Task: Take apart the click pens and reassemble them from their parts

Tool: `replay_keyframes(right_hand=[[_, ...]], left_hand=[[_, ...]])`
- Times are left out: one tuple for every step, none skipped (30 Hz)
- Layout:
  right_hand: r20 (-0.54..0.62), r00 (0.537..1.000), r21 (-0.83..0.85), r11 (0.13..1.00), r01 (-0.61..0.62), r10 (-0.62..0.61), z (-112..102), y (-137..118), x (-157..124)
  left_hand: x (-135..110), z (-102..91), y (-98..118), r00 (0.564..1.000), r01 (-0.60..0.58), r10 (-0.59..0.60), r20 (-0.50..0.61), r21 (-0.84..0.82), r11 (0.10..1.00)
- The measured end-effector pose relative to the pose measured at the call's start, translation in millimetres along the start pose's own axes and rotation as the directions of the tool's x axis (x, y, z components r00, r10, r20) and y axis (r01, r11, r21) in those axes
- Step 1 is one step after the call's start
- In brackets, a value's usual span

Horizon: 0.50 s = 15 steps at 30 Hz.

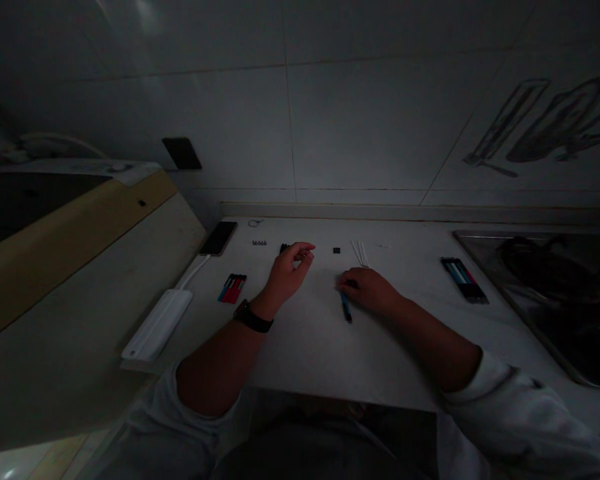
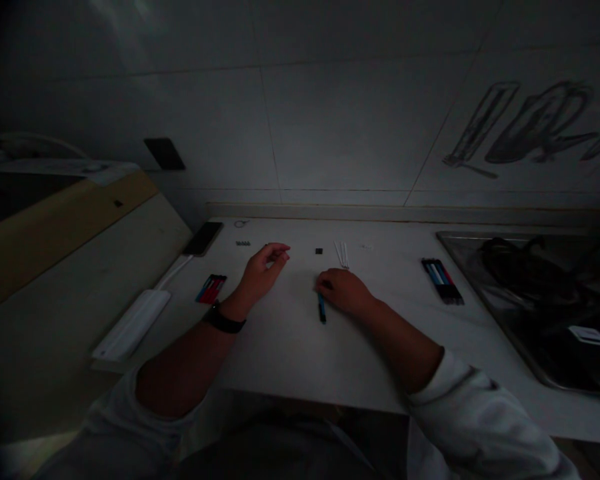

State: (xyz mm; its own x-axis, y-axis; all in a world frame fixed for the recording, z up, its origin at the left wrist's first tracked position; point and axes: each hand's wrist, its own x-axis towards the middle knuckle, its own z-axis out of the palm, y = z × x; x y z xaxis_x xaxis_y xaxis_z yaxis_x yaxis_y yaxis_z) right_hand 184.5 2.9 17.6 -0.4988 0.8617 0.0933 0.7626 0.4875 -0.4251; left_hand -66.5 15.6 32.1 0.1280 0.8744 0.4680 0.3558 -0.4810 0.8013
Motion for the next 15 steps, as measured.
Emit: replay_keyframes(right_hand=[[-0.005, 1.0, -0.003, 1.0, 0.001, -0.002, 0, -1, 0], [-0.01, 1.0, -0.002, 1.0, 0.001, -0.001, 0, -1, -1], [-0.013, 1.0, 0.0, 1.0, -0.001, 0.001, 0, -2, -1], [-0.015, 1.0, 0.002, 1.0, -0.003, 0.003, 0, -3, -2], [-0.015, 1.0, 0.003, 1.0, -0.006, 0.006, 0, -3, -2], [-0.014, 1.0, 0.003, 1.0, -0.007, 0.007, 0, -4, -2], [-0.012, 1.0, 0.003, 1.0, -0.008, 0.008, 0, -4, -2], [-0.008, 1.0, 0.004, 1.0, -0.008, 0.008, 0, -3, -2], [-0.003, 1.0, 0.006, 1.0, -0.009, 0.009, 0, -3, -2], [0.002, 1.0, 0.008, 1.0, -0.01, 0.01, 0, -3, -1], [0.006, 1.0, 0.01, 1.0, -0.012, 0.012, 0, -3, -1], [0.007, 1.0, 0.01, 1.0, -0.013, 0.013, 0, -2, -1], [0.008, 1.0, 0.009, 1.0, -0.015, 0.015, 0, -2, -1], [0.009, 1.0, 0.007, 1.0, -0.015, 0.015, 0, -2, -1], [0.01, 1.0, 0.003, 1.0, -0.015, 0.015, 0, -2, 0]], left_hand=[[2, -2.9, 2, 1.0, -0.001, 0.001, -0.01, 0.008, 1.0], [4, -7.2, 3, 1.0, 0.0, 0.0, -0.026, 0.019, 1.0], [7, -13.2, 4, 0.999, 0.003, -0.001, -0.049, 0.031, 1.0], [12, -20.9, 4, 0.997, 0.011, -0.007, -0.075, 0.048, 0.999], [17, -30.4, 3, 0.995, 0.02, -0.012, -0.101, 0.072, 0.997], [23, -41.5, 0, 0.992, 0.028, -0.014, -0.128, 0.103, 0.994], [29, -53.7, -4, 0.989, 0.04, -0.019, -0.144, 0.144, 0.989], [36, -66.6, -9, 0.989, 0.05, -0.021, -0.145, 0.194, 0.98], [42, -79.6, -16, 0.99, 0.06, -0.024, -0.139, 0.261, 0.963], [49, -92.0, -24, 0.992, 0.067, -0.026, -0.122, 0.341, 0.938], [54, -103.3, -33, 0.995, 0.065, -0.027, -0.096, 0.426, 0.903], [59, -112.8, -42, 0.997, 0.055, -0.025, -0.067, 0.506, 0.861], [64, -120.3, -51, 0.999, 0.037, -0.028, -0.025, 0.576, 0.817], [67, -125.6, -59, 0.999, 0.017, -0.045, 0.027, 0.637, 0.771], [70, -128.6, -66, 0.995, 0.005, -0.069, 0.066, 0.684, 0.73]])
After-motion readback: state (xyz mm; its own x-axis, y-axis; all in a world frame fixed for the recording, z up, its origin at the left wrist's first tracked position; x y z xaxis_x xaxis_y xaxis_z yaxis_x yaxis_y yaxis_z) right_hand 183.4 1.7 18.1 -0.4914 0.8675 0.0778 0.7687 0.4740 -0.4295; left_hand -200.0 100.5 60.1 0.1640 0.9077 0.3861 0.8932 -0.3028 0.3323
